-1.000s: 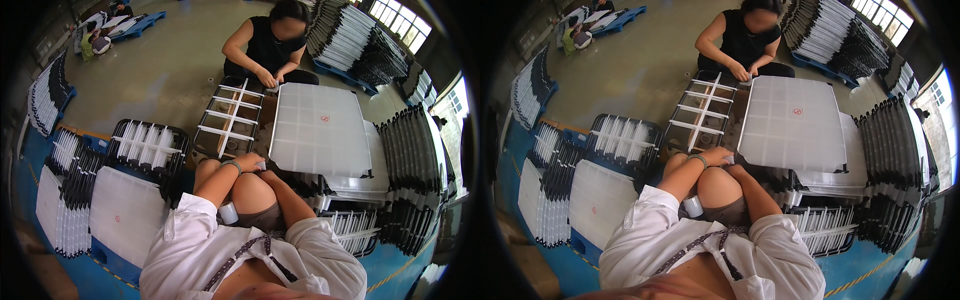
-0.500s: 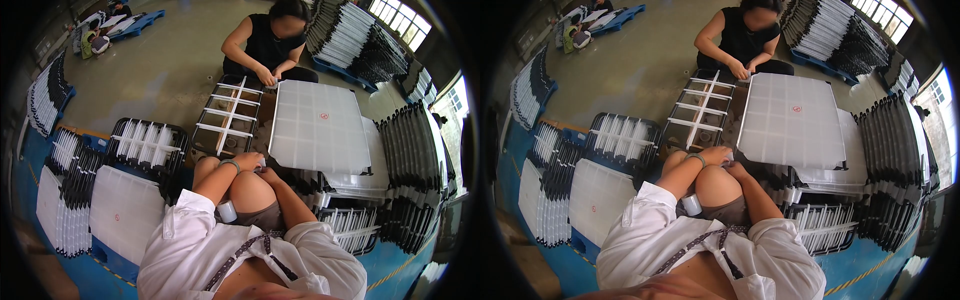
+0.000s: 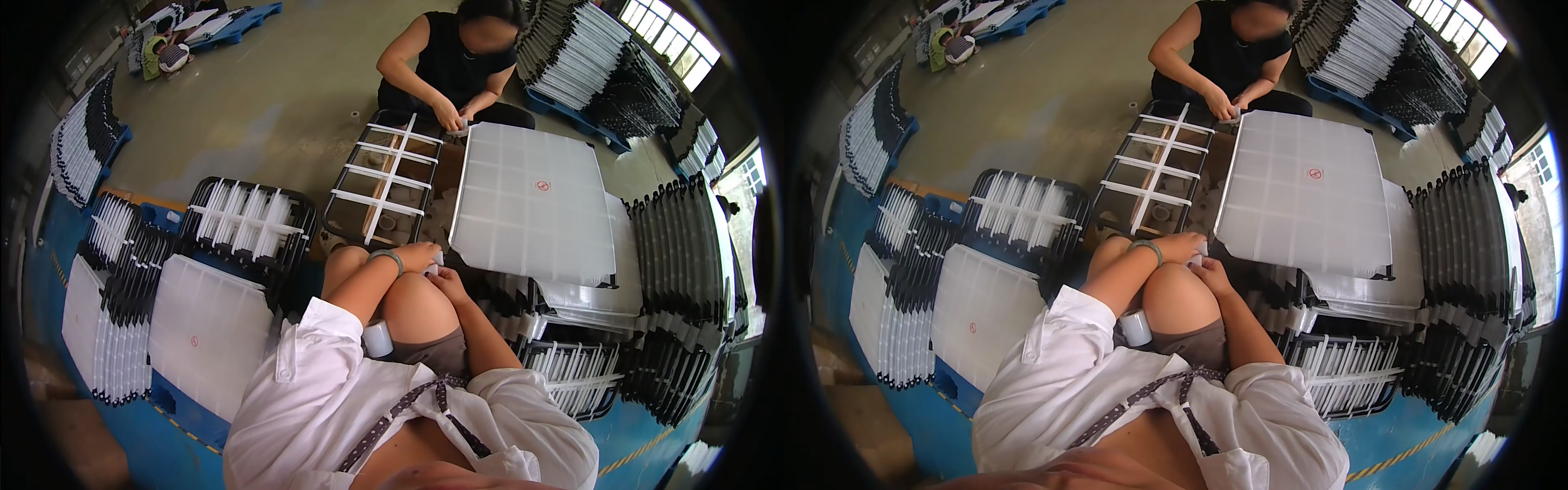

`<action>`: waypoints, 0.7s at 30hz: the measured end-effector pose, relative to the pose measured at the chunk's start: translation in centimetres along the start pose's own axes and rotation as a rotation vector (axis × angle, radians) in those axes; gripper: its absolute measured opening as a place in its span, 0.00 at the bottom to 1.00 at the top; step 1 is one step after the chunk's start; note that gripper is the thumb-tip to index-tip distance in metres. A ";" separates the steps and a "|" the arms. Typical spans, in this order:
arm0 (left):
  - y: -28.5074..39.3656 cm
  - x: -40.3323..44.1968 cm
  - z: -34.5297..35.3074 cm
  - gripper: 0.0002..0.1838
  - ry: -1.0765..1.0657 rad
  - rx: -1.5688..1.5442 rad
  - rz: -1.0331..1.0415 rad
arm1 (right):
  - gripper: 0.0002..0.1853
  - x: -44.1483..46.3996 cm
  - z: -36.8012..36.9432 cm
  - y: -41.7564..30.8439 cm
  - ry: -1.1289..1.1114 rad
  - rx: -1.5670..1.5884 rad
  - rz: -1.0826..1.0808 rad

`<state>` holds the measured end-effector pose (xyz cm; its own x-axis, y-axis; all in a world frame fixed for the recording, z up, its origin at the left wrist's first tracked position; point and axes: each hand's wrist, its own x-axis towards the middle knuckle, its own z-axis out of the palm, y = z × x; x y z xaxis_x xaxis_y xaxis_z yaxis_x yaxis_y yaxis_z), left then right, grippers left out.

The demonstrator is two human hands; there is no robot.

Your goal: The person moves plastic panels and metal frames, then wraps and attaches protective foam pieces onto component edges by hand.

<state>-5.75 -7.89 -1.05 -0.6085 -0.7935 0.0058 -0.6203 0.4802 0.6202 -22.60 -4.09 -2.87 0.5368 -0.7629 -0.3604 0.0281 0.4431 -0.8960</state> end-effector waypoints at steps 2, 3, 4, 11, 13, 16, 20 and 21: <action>-0.4 0.3 0.3 0.18 -0.031 -0.002 -0.006 | 0.10 -0.1 0.0 0.1 0.003 0.039 -0.014; -0.6 0.4 0.3 0.19 -0.052 -0.003 -0.014 | 0.10 0.1 -0.1 0.4 0.007 0.063 -0.009; -0.8 0.4 0.4 0.21 -0.074 -0.003 -0.022 | 0.10 0.2 -0.3 0.7 0.010 0.086 -0.005; 0.3 0.0 -0.7 0.31 -0.241 0.227 -0.151 | 0.08 0.1 -0.3 0.7 -0.001 0.213 -0.001; 0.5 0.1 -1.2 0.32 -0.294 0.173 -0.200 | 0.08 0.0 -0.2 0.5 0.019 0.248 -0.003; 0.6 0.1 -1.5 0.32 -0.328 0.131 -0.215 | 0.09 -0.1 -0.2 0.5 0.047 0.297 -0.003; 0.0 0.4 -1.0 0.30 -0.308 0.053 -0.252 | 0.09 0.2 -0.5 0.8 0.029 0.291 -0.004; -0.1 0.4 -0.9 0.29 -0.295 0.069 -0.255 | 0.10 0.1 -0.4 0.7 0.024 0.288 -0.002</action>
<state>-5.53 -8.57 -0.38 -0.5405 -0.7539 -0.3735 -0.7956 0.3136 0.5183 -22.85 -4.08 -3.64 0.5165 -0.7734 -0.3674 0.2695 0.5541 -0.7876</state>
